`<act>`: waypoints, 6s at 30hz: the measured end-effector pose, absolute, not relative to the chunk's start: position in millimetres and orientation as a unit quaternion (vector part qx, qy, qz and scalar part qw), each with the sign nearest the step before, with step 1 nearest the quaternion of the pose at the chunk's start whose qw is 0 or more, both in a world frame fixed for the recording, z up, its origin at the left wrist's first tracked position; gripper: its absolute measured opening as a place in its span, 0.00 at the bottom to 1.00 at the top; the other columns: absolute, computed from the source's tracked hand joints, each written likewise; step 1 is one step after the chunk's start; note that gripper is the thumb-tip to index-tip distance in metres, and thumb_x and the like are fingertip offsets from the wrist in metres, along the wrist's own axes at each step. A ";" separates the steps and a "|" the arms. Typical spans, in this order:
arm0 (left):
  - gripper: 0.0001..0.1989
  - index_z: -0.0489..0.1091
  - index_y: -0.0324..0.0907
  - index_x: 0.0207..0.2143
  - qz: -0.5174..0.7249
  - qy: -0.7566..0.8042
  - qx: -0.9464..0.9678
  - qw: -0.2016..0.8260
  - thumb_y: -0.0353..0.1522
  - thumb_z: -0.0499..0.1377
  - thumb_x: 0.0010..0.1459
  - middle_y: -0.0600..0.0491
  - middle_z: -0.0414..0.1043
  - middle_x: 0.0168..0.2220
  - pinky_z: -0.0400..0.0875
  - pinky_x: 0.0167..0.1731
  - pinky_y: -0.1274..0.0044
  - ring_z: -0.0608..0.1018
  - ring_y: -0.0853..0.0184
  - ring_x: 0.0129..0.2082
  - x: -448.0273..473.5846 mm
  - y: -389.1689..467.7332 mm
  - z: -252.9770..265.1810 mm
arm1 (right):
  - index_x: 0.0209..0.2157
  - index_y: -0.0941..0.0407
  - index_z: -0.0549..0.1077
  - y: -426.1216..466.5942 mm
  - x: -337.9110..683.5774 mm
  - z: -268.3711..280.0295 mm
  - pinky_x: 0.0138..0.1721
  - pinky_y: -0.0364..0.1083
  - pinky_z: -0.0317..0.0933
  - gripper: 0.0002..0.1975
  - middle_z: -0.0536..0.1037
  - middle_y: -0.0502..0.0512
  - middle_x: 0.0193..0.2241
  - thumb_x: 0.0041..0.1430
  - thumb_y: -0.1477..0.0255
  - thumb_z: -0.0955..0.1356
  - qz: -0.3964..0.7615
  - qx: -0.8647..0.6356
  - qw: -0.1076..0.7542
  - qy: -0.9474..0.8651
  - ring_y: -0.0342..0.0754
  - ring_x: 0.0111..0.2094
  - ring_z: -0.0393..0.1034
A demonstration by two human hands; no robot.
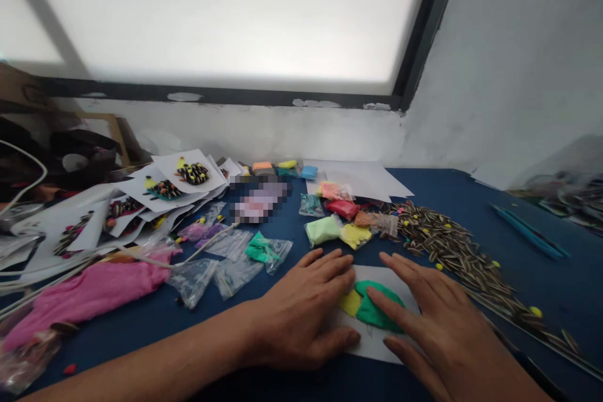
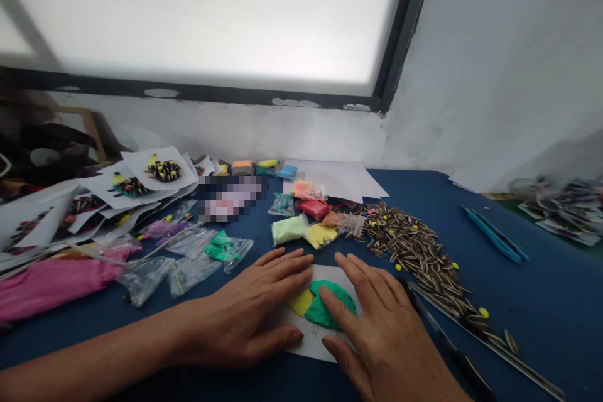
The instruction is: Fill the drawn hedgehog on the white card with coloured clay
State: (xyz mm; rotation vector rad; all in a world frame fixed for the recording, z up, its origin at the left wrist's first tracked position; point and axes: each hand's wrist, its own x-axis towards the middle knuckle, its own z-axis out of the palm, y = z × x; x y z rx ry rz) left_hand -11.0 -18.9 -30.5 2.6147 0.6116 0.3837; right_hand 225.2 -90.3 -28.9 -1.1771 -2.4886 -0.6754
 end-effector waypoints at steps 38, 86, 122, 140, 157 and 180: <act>0.34 0.55 0.40 0.65 0.104 0.240 0.939 0.222 0.41 0.58 0.59 0.42 0.50 0.67 0.43 0.65 0.54 0.53 0.50 0.67 -9.0 -20.3 -25.6 | 0.54 0.55 0.71 -92.0 226.8 -33.7 0.44 0.58 0.65 0.23 0.68 0.70 0.56 0.62 0.59 0.64 -0.290 -0.417 0.141 -0.850 0.61 0.54 0.65; 0.34 0.54 0.43 0.65 0.116 0.225 0.941 0.225 0.43 0.57 0.60 0.43 0.50 0.67 0.44 0.65 0.56 0.53 0.52 0.67 -10.7 -19.0 -27.5 | 0.41 0.57 0.79 -105.8 228.0 -25.1 0.41 0.55 0.66 0.18 0.78 0.68 0.47 0.65 0.66 0.60 -0.340 -0.408 0.145 -0.835 0.60 0.48 0.72; 0.33 0.56 0.40 0.64 0.117 0.236 0.942 0.206 0.42 0.56 0.60 0.41 0.51 0.66 0.44 0.65 0.56 0.53 0.51 0.67 -8.4 -22.2 -28.2 | 0.40 0.59 0.79 -110.8 231.7 -26.0 0.42 0.53 0.66 0.18 0.78 0.67 0.47 0.66 0.66 0.60 -0.315 -0.406 0.173 -0.840 0.57 0.48 0.72; 0.35 0.52 0.40 0.66 0.063 0.248 0.938 0.235 0.43 0.56 0.60 0.43 0.45 0.68 0.43 0.65 0.53 0.49 0.50 0.68 -7.5 -21.3 -16.0 | 0.47 0.57 0.77 -98.0 241.8 -32.2 0.37 0.56 0.71 0.20 0.75 0.68 0.51 0.65 0.63 0.60 -0.311 -0.431 0.140 -0.836 0.59 0.49 0.73; 0.34 0.55 0.38 0.65 0.089 0.244 0.932 0.253 0.41 0.58 0.59 0.40 0.49 0.67 0.44 0.64 0.51 0.51 0.48 0.67 -6.5 -18.3 -15.2 | 0.51 0.53 0.75 -88.2 235.8 -27.8 0.37 0.56 0.72 0.20 0.73 0.67 0.54 0.64 0.62 0.60 -0.259 -0.439 0.133 -0.850 0.60 0.50 0.72; 0.36 0.53 0.35 0.65 0.088 0.243 0.933 0.251 0.43 0.56 0.61 0.41 0.49 0.67 0.41 0.66 0.59 0.52 0.55 0.68 -8.2 -18.5 -18.0 | 0.49 0.53 0.76 -74.9 228.1 -30.2 0.38 0.55 0.72 0.20 0.75 0.67 0.52 0.64 0.60 0.61 -0.246 -0.406 0.159 -0.866 0.58 0.50 0.72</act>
